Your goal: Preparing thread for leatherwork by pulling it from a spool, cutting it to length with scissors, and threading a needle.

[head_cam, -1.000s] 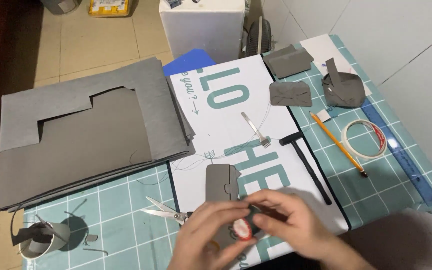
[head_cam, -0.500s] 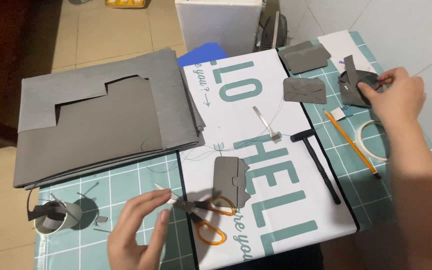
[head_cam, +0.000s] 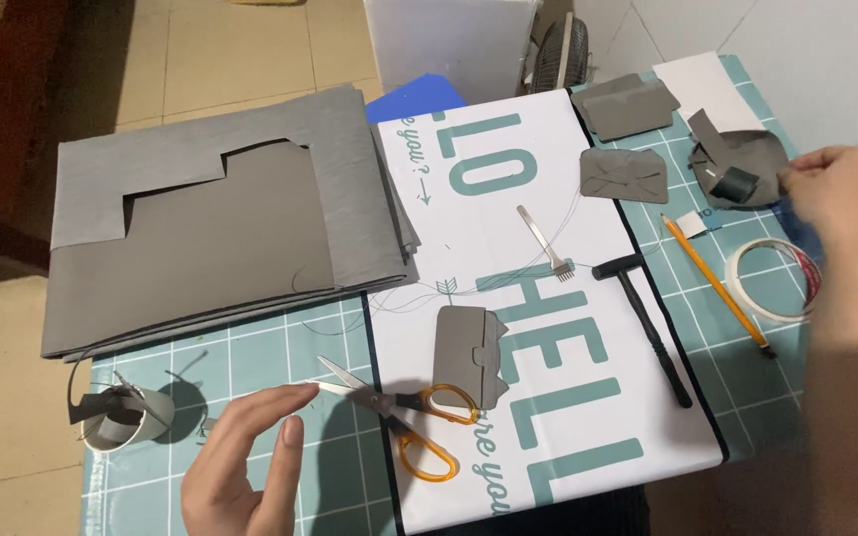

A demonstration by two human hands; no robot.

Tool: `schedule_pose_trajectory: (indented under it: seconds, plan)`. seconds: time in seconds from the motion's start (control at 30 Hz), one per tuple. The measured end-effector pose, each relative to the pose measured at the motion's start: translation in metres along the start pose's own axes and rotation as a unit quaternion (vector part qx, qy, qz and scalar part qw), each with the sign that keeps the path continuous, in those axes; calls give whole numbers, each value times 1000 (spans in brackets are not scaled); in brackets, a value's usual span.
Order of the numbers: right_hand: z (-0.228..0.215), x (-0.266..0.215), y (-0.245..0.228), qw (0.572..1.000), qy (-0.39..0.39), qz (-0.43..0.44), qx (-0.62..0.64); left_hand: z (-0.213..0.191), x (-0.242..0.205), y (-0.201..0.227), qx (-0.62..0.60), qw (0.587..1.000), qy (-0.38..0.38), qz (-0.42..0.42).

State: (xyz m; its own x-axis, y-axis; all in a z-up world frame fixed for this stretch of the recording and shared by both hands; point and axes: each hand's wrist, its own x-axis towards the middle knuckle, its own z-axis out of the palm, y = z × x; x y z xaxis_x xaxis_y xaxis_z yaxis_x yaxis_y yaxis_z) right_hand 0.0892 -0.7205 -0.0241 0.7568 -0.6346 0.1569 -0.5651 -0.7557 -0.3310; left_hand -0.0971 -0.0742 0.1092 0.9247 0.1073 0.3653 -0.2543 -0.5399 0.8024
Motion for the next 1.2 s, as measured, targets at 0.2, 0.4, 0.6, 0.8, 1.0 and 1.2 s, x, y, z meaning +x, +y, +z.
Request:
schedule_pose_trajectory:
  seconds: [0.2,0.4,0.6,0.8,1.0,1.2]
  plan:
    - [6,17,1,1000,-4,-26,-7,-3,-3,-4,12,1000,1,-28]
    - [14,13,19,994,15,-57,97,-10,1,-1,18,999,8,-46]
    - [-50,-118,-88,963,50,-199,176,-18,11,-18,34,997,56,-47]
    - [-84,-244,-219,937,-139,-263,182,-30,26,-37,68,981,106,-147]
    - [-49,-279,-294,871,-249,-409,111,-19,36,-50,80,985,81,-129]
    - [-11,-302,-358,811,-237,-527,96,-7,26,-35,54,984,63,-156]
